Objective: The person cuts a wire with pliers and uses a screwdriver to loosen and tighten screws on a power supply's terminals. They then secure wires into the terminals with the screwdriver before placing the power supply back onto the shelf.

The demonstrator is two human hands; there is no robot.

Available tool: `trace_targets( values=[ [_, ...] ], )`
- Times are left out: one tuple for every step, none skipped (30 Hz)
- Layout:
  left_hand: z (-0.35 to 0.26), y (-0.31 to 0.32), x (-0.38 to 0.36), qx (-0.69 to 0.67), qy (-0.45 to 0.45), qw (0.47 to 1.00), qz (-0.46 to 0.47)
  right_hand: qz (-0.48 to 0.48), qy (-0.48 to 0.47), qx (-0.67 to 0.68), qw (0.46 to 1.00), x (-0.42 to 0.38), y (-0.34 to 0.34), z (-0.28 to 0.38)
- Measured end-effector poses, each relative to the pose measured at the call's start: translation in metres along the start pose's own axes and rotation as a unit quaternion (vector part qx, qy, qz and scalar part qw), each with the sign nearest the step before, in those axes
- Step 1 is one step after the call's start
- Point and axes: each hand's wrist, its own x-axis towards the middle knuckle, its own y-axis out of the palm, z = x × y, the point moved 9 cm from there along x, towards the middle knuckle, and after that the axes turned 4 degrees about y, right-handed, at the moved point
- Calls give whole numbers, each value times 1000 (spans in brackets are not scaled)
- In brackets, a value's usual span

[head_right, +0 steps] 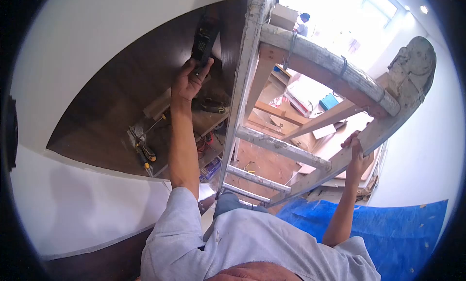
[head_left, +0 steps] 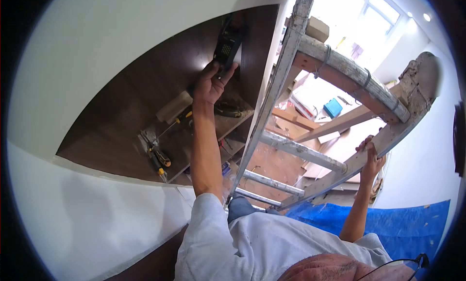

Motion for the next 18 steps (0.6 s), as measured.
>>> trace_targets(
  values=[
    [0, 0, -3, -3, -5, 1000, -3, -2, 4, -5, 1000, -1, 0, 0],
    [-2, 4, -5, -9, -4, 1000, 13, -2, 7, 0, 1000, 0, -1, -2],
    [-4, 9, -7, -16, -1, 999, 29, -2, 9, 6, 1000, 1, 0, -2],
    [-4, 12, -11, -32, -9, 999, 40, 8, 6, 18, 1000, 0, 3, 2],
    [-2, 12, -17, -36, -12, 999, 33, 9, 12, 12, 1000, -2, 3, 3],
    [-5, 19, -19, -22, -5, 998, 50, 3, 10, 5, 1000, -1, 3, 4],
    [-8, 26, -21, -8, 2, 998, 68, -3, 7, -1, 1000, 0, 4, 5],
    [-11, 29, -25, -10, 1, 998, 66, -1, 8, 1, 1000, -1, 5, 7],
    [-9, 36, -29, -72, -37, 993, 81, -1, 8, 0, 1000, -1, 6, 7],
    [-7, 44, -32, -135, -75, 983, 96, -5, 18, 0, 1000, -1, 4, 4],
    [-8, 48, -33, -136, -75, 983, 96, -8, 27, 0, 1000, -1, 3, 2],
    [-8, 48, -32, -95, -62, 991, 72, -7, 26, -1, 1000, 0, 4, 3],
    [-9, 45, -31, -55, -48, 996, 47, -6, 27, 5, 1000, 0, 4, 3],
    [-7, 44, -28, -56, -48, 996, 48, -6, 27, 11, 1000, 0, 4, 3],
    [-10, 41, -24, 18, -18, 998, 57, -7, 25, 10, 1000, 0, 4, 4],
    [-12, 39, -22, 92, 13, 994, 65, -4, 23, 9, 1000, -1, 4, 5],
    [-12, 36, -20, 92, 14, 993, 66, -1, 22, 10, 1000, -1, 6, 5],
    [-12, 35, -19, 90, 15, 994, 67, 0, 21, 10, 1000, -1, 7, 6]
  ],
)
